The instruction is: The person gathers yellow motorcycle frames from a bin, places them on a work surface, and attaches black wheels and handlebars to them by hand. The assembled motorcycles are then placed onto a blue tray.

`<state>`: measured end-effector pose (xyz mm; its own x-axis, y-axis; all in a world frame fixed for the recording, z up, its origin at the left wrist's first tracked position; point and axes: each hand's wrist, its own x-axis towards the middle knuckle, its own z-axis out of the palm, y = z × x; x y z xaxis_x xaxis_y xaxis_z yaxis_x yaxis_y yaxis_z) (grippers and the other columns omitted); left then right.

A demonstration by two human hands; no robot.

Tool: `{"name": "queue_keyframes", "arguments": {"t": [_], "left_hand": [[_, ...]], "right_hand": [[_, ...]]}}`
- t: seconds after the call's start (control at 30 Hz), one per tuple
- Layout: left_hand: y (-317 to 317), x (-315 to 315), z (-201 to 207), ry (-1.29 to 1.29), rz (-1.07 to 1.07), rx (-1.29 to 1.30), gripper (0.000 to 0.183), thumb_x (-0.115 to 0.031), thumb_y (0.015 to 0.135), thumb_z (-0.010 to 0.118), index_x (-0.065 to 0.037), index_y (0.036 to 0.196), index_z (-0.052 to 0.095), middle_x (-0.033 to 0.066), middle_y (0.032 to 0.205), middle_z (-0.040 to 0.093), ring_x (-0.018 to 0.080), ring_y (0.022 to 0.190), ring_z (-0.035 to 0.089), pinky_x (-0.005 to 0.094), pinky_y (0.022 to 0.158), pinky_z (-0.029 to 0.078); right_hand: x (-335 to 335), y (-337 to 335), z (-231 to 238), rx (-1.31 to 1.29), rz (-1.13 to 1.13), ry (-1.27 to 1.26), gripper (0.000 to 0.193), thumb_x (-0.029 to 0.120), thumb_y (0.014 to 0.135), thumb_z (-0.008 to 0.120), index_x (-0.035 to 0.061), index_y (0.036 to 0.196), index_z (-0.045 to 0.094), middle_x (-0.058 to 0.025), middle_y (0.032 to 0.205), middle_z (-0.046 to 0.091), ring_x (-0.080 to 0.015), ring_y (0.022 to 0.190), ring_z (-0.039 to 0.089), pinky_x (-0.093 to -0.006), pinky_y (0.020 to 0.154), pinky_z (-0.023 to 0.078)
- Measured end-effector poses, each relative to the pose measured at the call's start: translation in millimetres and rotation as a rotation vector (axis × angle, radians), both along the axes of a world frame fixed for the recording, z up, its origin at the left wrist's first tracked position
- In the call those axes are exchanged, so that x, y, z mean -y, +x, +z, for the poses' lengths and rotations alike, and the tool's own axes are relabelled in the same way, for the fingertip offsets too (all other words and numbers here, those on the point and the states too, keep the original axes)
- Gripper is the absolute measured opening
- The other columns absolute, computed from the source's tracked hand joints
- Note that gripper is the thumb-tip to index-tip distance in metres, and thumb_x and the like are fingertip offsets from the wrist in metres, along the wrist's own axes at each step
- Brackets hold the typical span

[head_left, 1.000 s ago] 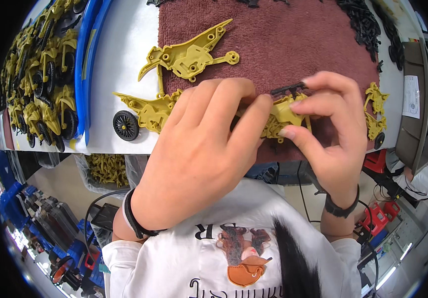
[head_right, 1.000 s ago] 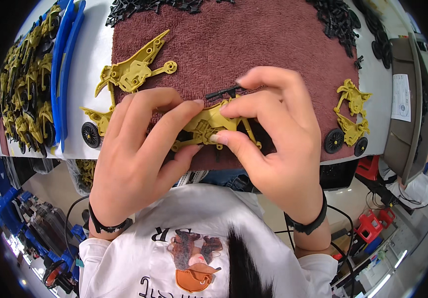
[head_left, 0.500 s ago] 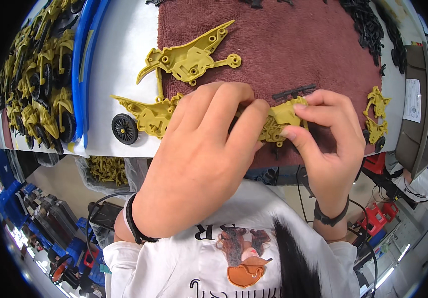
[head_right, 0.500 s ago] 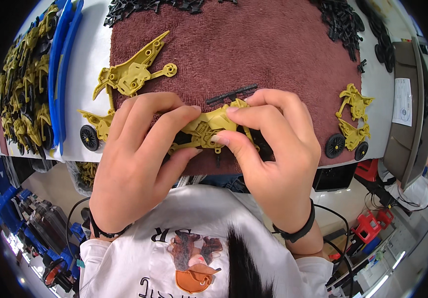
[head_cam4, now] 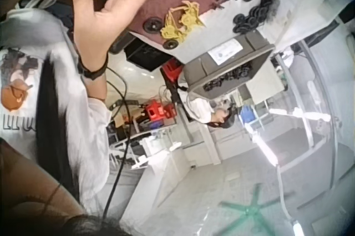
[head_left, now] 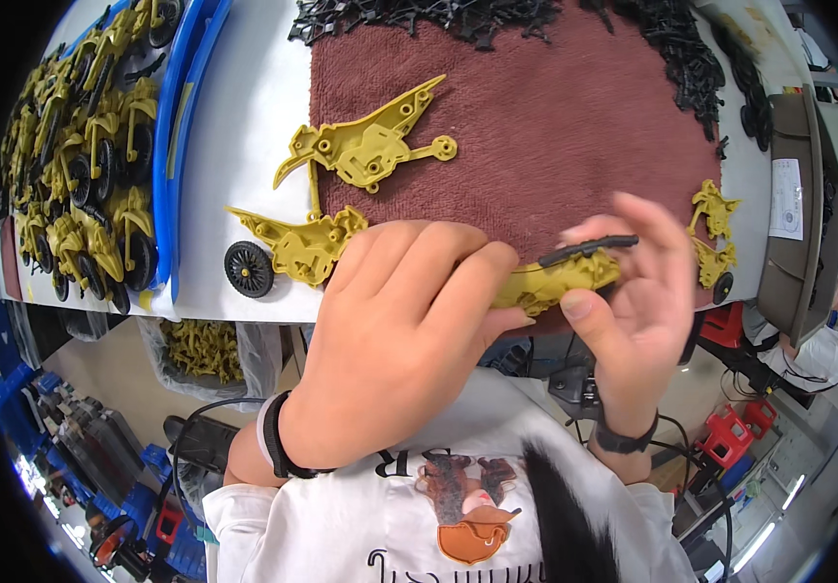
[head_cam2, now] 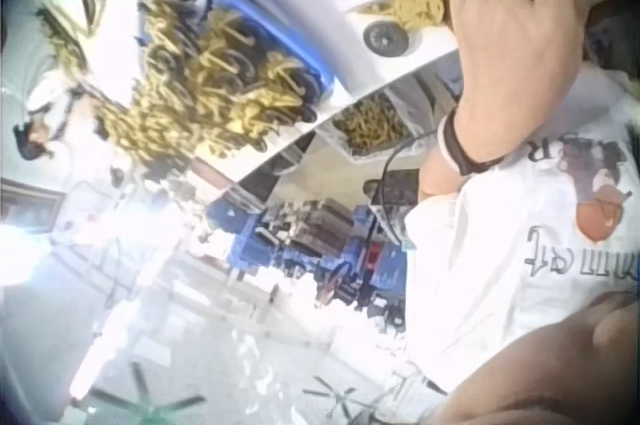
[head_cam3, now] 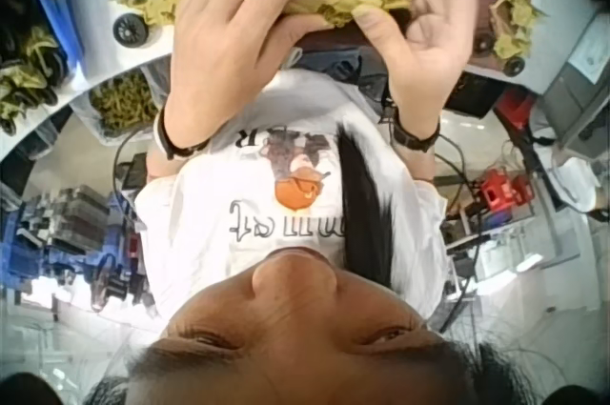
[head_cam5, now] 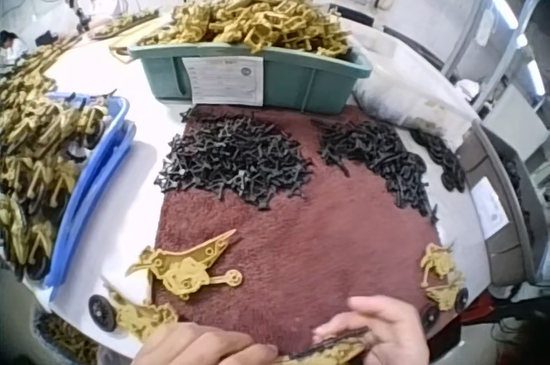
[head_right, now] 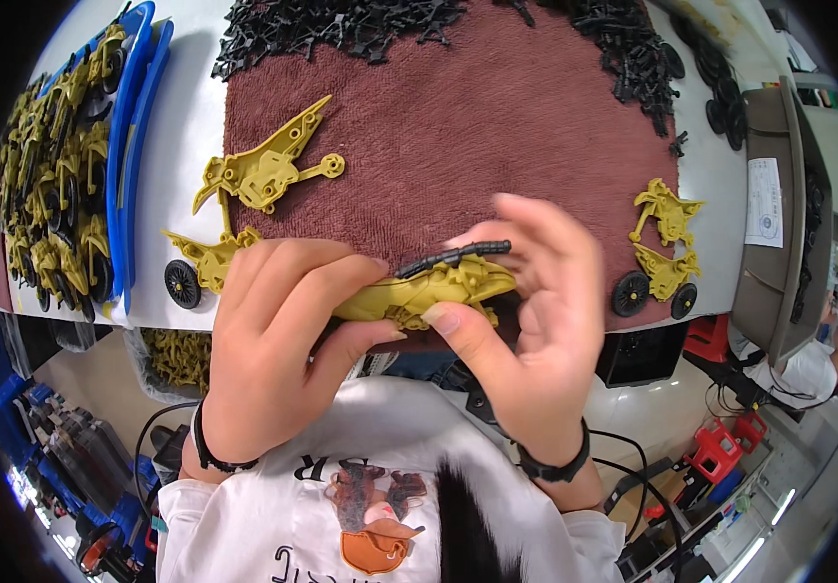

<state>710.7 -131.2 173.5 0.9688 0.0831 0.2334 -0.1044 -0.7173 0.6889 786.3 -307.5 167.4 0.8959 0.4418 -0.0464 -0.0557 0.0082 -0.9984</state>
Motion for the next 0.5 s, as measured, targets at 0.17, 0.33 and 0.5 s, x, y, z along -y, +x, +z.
{"name": "queue_keyframes", "arguments": {"t": [0.17, 0.33, 0.5], "left_hand": [[-1, 0, 4, -0.118, -0.027, 0.012, 0.040, -0.016, 0.068, 0.082, -0.003, 0.102, 0.066, 0.0100, 0.098, 0.065, 0.0278, 0.089, 0.061, 0.0355, 0.078, 0.046], [-5, -4, -1, -0.614, -0.015, -0.013, 0.043, -0.021, 0.072, 0.085, 0.004, 0.101, 0.066, 0.0130, 0.096, 0.067, 0.0212, 0.084, 0.063, 0.0307, 0.075, 0.049], [-10, 0, 0, -0.646, -0.034, 0.054, 0.041, -0.021, 0.072, 0.085, 0.005, 0.097, 0.066, 0.0142, 0.093, 0.067, 0.0176, 0.079, 0.060, 0.0281, 0.071, 0.046]], "right_hand": [[16, 3, 9, 0.011, 0.108, -0.041, 0.044, 0.010, 0.077, 0.082, -0.0071, 0.112, 0.062, -0.0176, 0.112, 0.062, -0.0212, 0.103, 0.063, -0.0304, 0.091, 0.050], [14, 1, 7, 0.243, 0.089, 0.017, 0.049, 0.018, 0.072, 0.086, -0.0068, 0.108, 0.064, -0.0203, 0.105, 0.067, -0.0224, 0.094, 0.067, -0.0290, 0.081, 0.054], [13, -7, 14, 0.301, 0.063, 0.028, 0.046, 0.018, 0.072, 0.086, -0.0072, 0.104, 0.065, -0.0210, 0.099, 0.068, -0.0196, 0.087, 0.067, -0.0267, 0.072, 0.054]]}}
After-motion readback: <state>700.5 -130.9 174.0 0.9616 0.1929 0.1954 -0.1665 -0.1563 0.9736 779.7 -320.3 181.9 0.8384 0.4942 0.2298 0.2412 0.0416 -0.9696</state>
